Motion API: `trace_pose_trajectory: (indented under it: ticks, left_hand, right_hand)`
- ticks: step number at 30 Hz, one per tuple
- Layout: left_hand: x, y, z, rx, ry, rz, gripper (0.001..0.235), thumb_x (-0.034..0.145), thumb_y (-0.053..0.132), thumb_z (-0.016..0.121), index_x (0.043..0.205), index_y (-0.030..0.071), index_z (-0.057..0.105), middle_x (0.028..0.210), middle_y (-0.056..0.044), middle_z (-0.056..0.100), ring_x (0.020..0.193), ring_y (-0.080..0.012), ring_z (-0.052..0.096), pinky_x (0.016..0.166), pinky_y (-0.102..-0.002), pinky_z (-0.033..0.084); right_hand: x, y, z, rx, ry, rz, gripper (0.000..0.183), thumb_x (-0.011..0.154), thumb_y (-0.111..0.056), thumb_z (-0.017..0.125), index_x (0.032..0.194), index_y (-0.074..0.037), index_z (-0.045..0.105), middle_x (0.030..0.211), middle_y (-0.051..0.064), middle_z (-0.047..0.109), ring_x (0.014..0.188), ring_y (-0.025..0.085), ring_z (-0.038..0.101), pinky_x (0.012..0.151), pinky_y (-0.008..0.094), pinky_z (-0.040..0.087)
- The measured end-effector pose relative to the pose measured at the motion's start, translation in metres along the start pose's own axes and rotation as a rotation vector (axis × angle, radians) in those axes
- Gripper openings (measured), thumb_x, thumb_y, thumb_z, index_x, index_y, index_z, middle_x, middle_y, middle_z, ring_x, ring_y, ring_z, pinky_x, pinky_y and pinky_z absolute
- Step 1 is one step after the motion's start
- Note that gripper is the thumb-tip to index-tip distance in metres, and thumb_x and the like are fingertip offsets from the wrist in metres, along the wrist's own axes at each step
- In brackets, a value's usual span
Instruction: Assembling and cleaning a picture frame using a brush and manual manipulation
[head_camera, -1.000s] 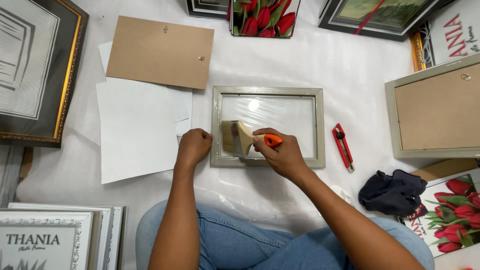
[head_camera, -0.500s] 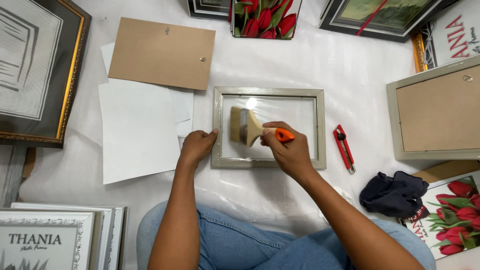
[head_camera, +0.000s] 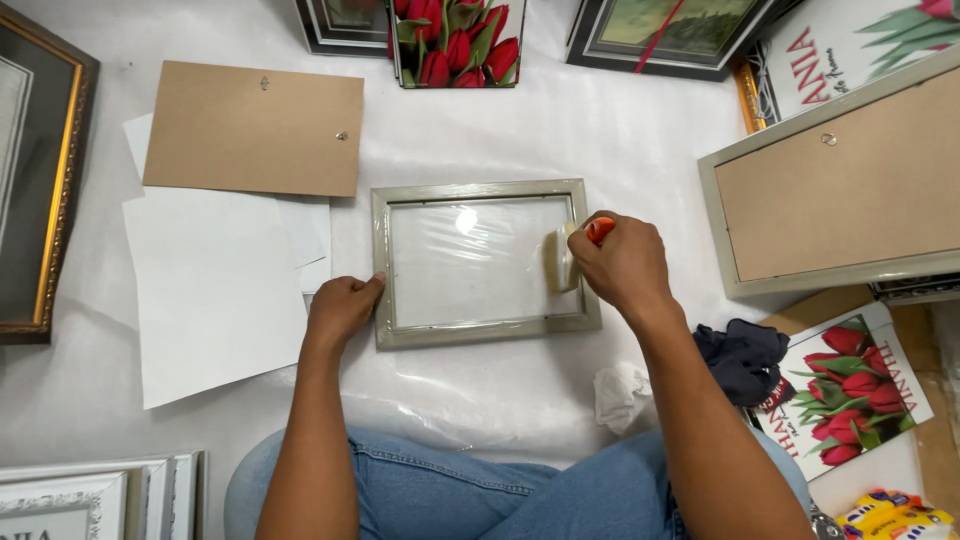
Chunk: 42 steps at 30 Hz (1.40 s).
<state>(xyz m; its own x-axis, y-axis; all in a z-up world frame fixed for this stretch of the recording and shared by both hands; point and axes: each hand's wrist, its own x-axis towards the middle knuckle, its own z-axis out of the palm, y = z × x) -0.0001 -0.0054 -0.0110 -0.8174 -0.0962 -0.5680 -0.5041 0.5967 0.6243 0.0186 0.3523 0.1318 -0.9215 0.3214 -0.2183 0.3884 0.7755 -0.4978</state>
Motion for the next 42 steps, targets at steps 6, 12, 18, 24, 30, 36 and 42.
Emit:
trace_pose_trajectory:
  ticks: [6, 12, 18, 24, 30, 36, 42]
  left_hand:
    - [0.005, 0.001, 0.001, 0.058, 0.007, 0.013, 0.063, 0.093, 0.053, 0.063, 0.11, -0.006, 0.076, 0.081, -0.021, 0.074, 0.088, -0.0379, 0.073, 0.071, -0.045, 0.055]
    - [-0.001, 0.002, -0.002, 0.018, 0.016, 0.005, 0.063, 0.092, 0.053, 0.064, 0.11, -0.007, 0.076, 0.081, -0.02, 0.073, 0.084, -0.0348, 0.072, 0.068, -0.042, 0.054]
    - [0.001, 0.0, 0.001, 0.019, 0.027, 0.01, 0.063, 0.091, 0.054, 0.065, 0.108, -0.006, 0.076, 0.079, -0.019, 0.073, 0.082, -0.0334, 0.072, 0.066, -0.041, 0.054]
    - [-0.005, 0.011, 0.001, 0.067, 0.021, 0.02, 0.062, 0.092, 0.05, 0.062, 0.109, -0.008, 0.075, 0.082, -0.023, 0.074, 0.087, -0.0387, 0.073, 0.068, -0.045, 0.056]
    - [-0.011, 0.014, -0.003, 0.071, -0.006, 0.027, 0.062, 0.093, 0.051, 0.06, 0.107, -0.007, 0.077, 0.082, -0.023, 0.074, 0.087, -0.0392, 0.073, 0.069, -0.046, 0.056]
    - [-0.01, 0.013, -0.006, 0.064, -0.023, 0.039, 0.06, 0.092, 0.051, 0.058, 0.098, -0.006, 0.078, 0.076, -0.021, 0.073, 0.082, -0.0373, 0.073, 0.066, -0.045, 0.055]
    - [-0.01, 0.015, -0.006, 0.069, -0.034, 0.052, 0.058, 0.092, 0.049, 0.056, 0.09, -0.004, 0.079, 0.071, -0.02, 0.072, 0.08, -0.0399, 0.073, 0.066, -0.046, 0.054]
  right_hand:
    - [-0.027, -0.012, -0.007, 0.162, -0.15, 0.04, 0.029, 0.081, -0.03, 0.06, 0.09, -0.01, 0.079, 0.059, 0.012, 0.068, 0.068, 0.028, 0.069, 0.071, 0.036, 0.053]
    - [-0.022, -0.01, -0.026, -0.018, -0.007, -0.029, 0.03, 0.087, -0.027, 0.059, 0.099, -0.009, 0.079, 0.066, 0.021, 0.07, 0.07, 0.04, 0.071, 0.07, 0.044, 0.055]
    - [-0.015, 0.01, -0.005, -0.172, 0.178, -0.118, 0.025, 0.089, -0.025, 0.06, 0.095, -0.007, 0.076, 0.059, 0.016, 0.066, 0.062, 0.038, 0.07, 0.062, 0.043, 0.055]
    - [-0.025, -0.005, 0.069, -0.157, 0.129, -0.33, 0.019, 0.087, -0.024, 0.063, 0.095, -0.01, 0.072, 0.071, 0.019, 0.07, 0.073, 0.042, 0.073, 0.067, 0.051, 0.058]
    - [-0.053, -0.063, 0.068, 0.454, -0.101, -0.215, 0.023, 0.086, -0.032, 0.066, 0.104, -0.024, 0.078, 0.067, 0.006, 0.075, 0.075, 0.025, 0.074, 0.074, 0.037, 0.057]
    - [-0.013, -0.021, 0.053, 0.09, 0.075, -0.105, 0.024, 0.09, -0.039, 0.061, 0.097, -0.023, 0.078, 0.066, 0.018, 0.068, 0.072, 0.04, 0.07, 0.069, 0.048, 0.053]
    - [-0.03, -0.048, 0.046, 0.323, -0.132, 0.022, 0.026, 0.086, -0.034, 0.064, 0.096, -0.015, 0.081, 0.06, 0.009, 0.068, 0.06, 0.021, 0.065, 0.065, 0.032, 0.053]
